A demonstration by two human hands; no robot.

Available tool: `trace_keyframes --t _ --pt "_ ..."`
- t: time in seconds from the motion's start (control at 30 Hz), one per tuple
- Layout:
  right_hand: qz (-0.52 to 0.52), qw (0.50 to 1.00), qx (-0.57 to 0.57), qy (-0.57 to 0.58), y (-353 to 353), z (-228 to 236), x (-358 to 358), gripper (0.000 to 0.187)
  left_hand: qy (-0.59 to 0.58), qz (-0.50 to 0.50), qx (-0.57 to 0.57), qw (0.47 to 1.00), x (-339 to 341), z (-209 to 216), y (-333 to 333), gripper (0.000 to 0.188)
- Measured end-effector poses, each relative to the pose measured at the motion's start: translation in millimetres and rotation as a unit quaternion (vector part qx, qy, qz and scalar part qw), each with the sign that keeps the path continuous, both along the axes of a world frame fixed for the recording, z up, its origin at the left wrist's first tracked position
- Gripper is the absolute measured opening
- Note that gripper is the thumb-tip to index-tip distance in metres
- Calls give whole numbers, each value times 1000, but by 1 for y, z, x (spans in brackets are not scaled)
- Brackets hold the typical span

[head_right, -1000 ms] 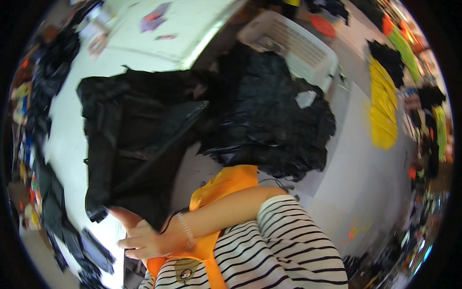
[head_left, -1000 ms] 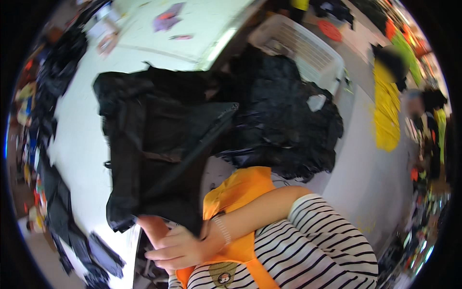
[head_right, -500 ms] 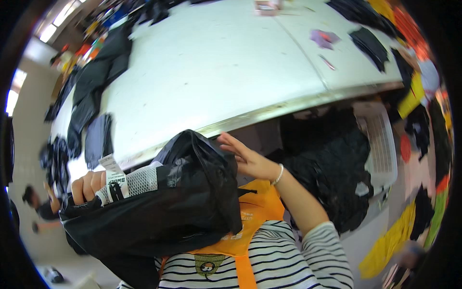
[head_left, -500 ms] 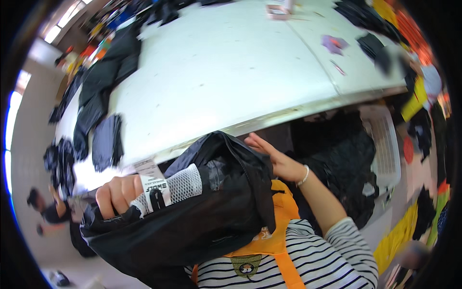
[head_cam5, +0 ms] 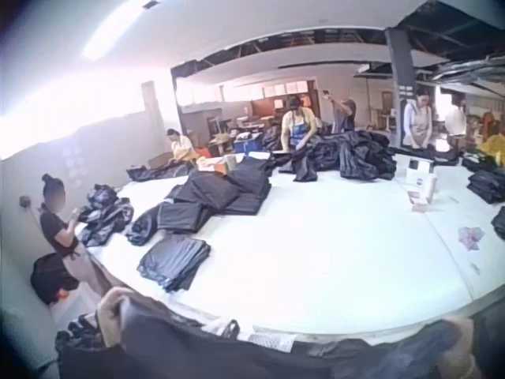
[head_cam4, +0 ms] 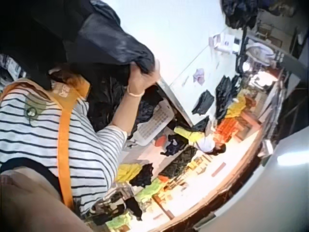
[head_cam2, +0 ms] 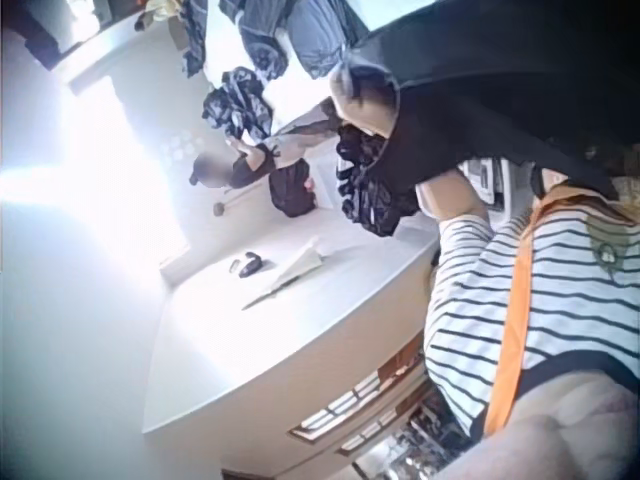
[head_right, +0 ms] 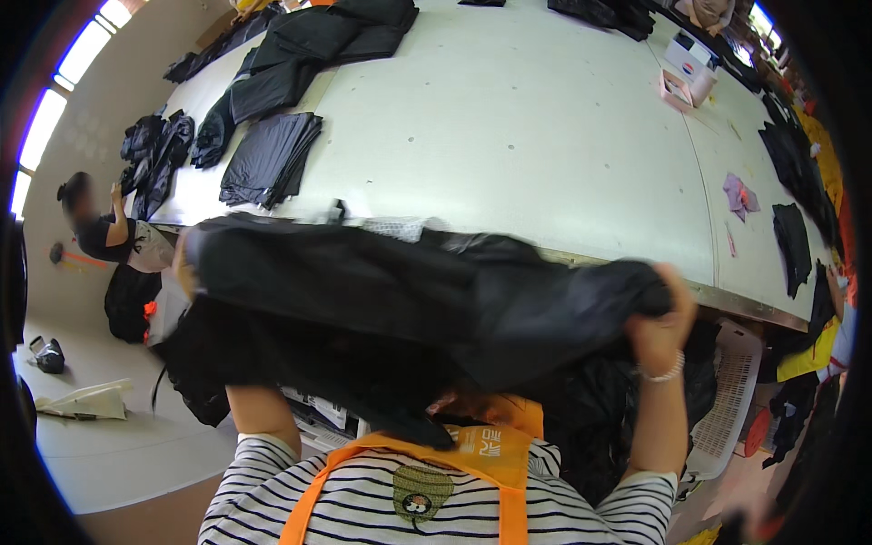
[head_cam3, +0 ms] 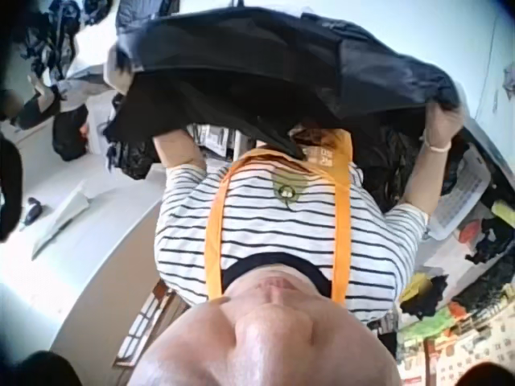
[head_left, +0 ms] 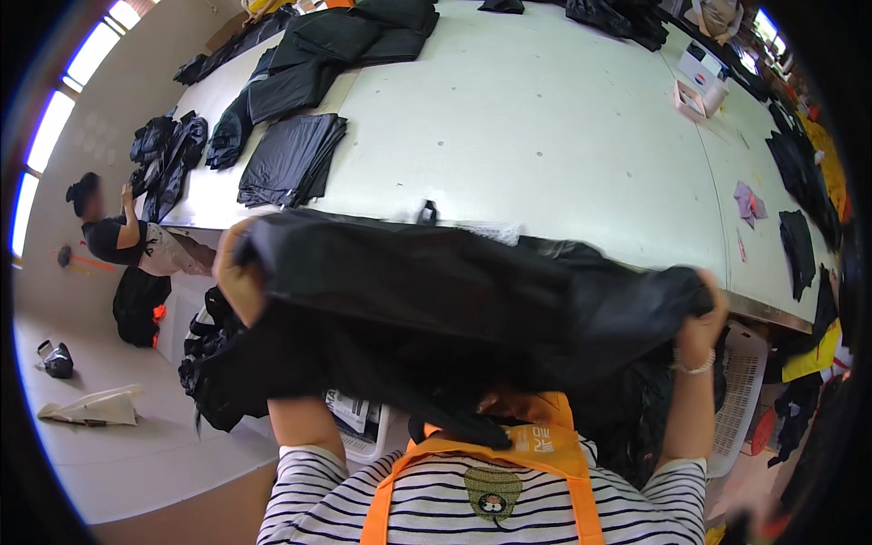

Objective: The person folds a black jacket on a table, aligns the edges, and places it into a black plastic bag. The person then retrieves another black jacket from a basket and begins folding it in the same manner.

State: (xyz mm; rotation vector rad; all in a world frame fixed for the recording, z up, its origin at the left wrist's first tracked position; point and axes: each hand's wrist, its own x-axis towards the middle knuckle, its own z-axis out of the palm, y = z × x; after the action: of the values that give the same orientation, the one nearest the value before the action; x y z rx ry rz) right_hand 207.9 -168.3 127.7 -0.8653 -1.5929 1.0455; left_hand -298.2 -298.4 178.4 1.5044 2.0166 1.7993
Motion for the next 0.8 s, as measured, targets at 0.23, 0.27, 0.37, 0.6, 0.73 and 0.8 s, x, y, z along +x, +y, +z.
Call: trace_keyframes --t 0.23,0.27,0.37,0.6,0.73,0.8 --pt "16 946 28 -321 -12 115 94 62 -54 -283 -64 955 -21 -8 2 16" --pt "22 926 64 -373 -14 118 110 58 -72 -410 -26 909 -9 13 8 21" --pt "-155 902 181 -360 -22 158 134 50 -72 -425 -27 902 -35 26 43 24" --pt "-240 849 333 -334 156 211 84 23 250 -120 -44 960 -74 105 257 24" --pt "-305 790 316 -427 317 143 69 20 140 -252 -112 951 -32 93 397 30" --pt "-293 829 217 -423 390 71 72 25 99 -237 -186 948 9 37 468 33"
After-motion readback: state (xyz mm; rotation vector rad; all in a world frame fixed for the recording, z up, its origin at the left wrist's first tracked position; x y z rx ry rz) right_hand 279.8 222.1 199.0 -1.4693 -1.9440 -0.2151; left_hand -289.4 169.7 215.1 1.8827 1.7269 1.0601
